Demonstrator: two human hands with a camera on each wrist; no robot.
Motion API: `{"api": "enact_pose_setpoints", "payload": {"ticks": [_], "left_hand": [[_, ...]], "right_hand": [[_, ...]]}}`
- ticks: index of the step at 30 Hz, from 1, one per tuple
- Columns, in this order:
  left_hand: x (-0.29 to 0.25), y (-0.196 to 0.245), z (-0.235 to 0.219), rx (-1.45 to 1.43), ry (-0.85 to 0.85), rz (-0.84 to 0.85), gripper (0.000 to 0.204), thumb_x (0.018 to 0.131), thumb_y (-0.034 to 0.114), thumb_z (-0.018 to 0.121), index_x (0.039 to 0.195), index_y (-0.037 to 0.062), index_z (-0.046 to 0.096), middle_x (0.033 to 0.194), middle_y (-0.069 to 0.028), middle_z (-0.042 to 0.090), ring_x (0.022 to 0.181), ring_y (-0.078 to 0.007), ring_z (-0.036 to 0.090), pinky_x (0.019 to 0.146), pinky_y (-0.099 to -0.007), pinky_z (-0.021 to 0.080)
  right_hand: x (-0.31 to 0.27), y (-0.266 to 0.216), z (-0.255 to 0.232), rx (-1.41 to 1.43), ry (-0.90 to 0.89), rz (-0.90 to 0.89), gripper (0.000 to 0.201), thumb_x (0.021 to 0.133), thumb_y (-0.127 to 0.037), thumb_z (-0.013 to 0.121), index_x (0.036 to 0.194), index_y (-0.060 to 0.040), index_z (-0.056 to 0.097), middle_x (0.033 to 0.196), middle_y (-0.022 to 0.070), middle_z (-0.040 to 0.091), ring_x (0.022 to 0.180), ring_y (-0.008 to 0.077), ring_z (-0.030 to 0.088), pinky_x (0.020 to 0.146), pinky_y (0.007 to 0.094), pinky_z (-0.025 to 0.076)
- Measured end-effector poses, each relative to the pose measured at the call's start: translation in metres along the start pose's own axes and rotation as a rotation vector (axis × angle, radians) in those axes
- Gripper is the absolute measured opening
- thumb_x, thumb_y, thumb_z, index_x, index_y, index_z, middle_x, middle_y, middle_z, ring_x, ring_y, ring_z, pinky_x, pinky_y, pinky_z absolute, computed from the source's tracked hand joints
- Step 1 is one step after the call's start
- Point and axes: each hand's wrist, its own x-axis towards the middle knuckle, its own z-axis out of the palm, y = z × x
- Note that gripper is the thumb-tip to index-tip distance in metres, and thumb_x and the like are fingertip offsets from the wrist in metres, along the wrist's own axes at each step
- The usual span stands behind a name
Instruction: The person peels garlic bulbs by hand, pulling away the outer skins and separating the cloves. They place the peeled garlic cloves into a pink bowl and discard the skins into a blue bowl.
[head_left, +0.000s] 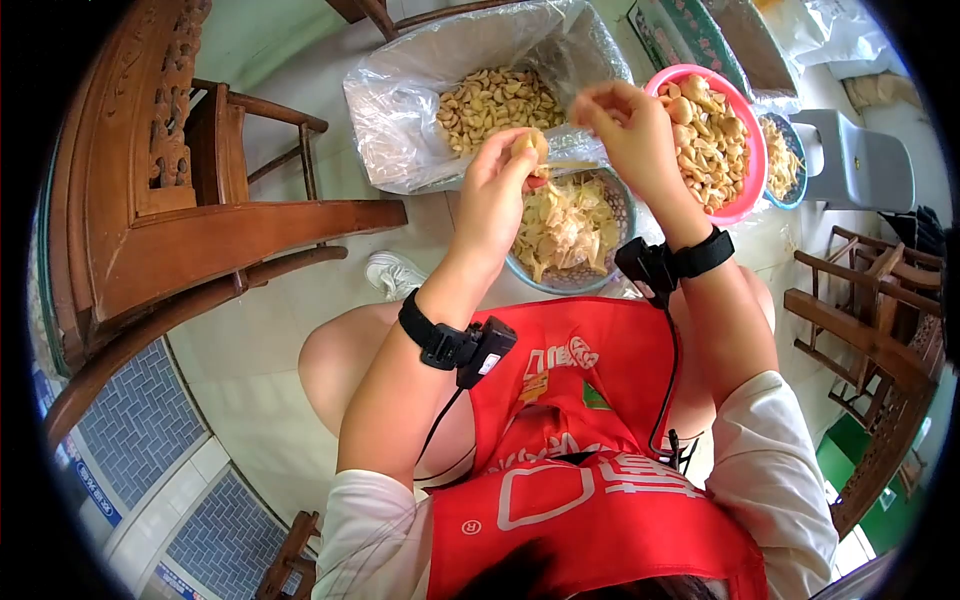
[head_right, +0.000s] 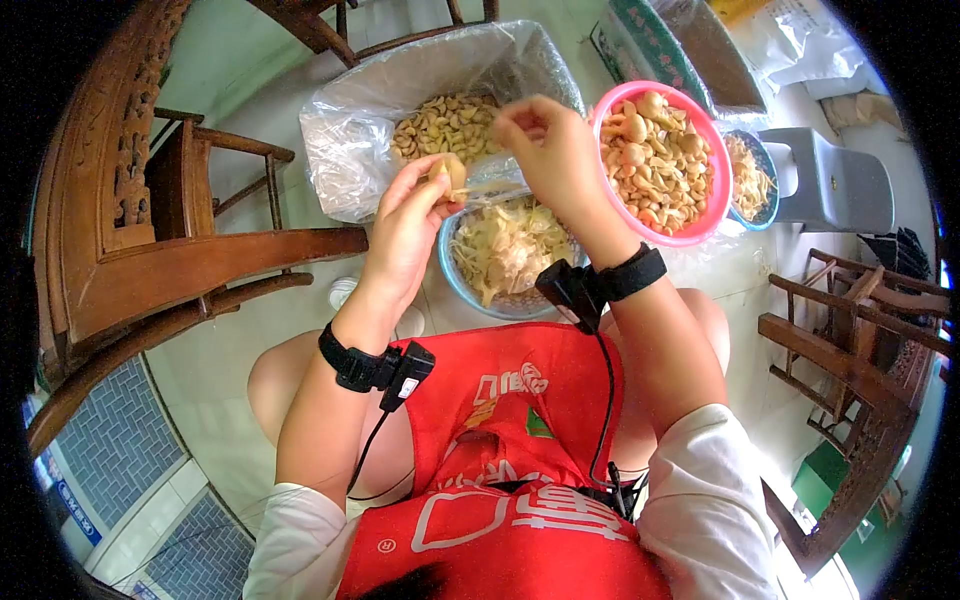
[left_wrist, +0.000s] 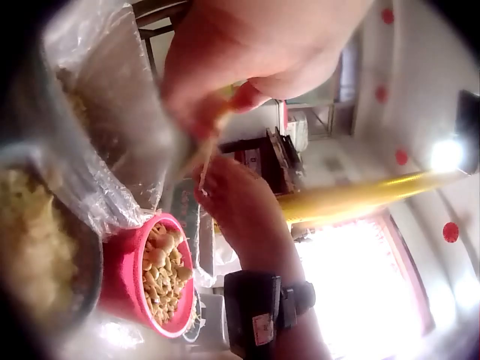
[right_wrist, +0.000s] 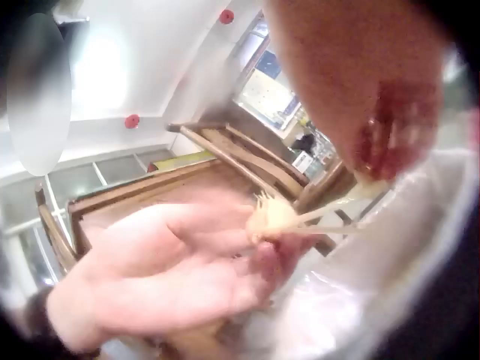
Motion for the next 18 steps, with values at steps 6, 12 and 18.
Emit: {"api": "enact_pose_setpoints", "payload": {"ticks": [6, 12, 18], "left_hand": [[-0.001, 0.0, 0.003, 0.18, 0.045, 0.049, 0.037, 0.091, 0.014, 0.059, 0.123, -0.0014, 0.05, 0.108, -0.0062, 0.059, 0.097, -0.0118, 0.057, 0.088, -0.0266, 0.045], [0.004, -0.007, -0.001, 0.185, 0.016, 0.132, 0.032, 0.092, 0.01, 0.058, 0.119, -0.004, 0.051, 0.107, -0.0088, 0.061, 0.092, -0.0121, 0.059, 0.081, -0.0254, 0.048], [0.004, 0.001, 0.003, 0.148, 0.086, 0.182, 0.033, 0.093, 0.013, 0.058, 0.119, -0.0047, 0.05, 0.108, -0.0102, 0.061, 0.095, -0.0131, 0.059, 0.082, -0.0267, 0.048]], "right_hand": [[-0.002, -0.017, 0.01, 0.505, 0.218, -0.21, 0.022, 0.089, -0.018, 0.062, 0.101, 0.0001, 0.066, 0.09, 0.0137, 0.069, 0.081, 0.0167, 0.066, 0.073, 0.0312, 0.052], [-0.012, -0.025, 0.001, 0.351, -0.228, -0.219, 0.026, 0.088, -0.021, 0.063, 0.101, 0.0006, 0.065, 0.087, 0.0124, 0.068, 0.079, 0.0184, 0.066, 0.073, 0.0306, 0.051], [-0.014, -0.01, 0.013, 0.618, -0.438, 0.008, 0.038, 0.089, -0.028, 0.065, 0.109, 0.0026, 0.059, 0.091, 0.0118, 0.068, 0.081, 0.0151, 0.065, 0.075, 0.0292, 0.05]]}}
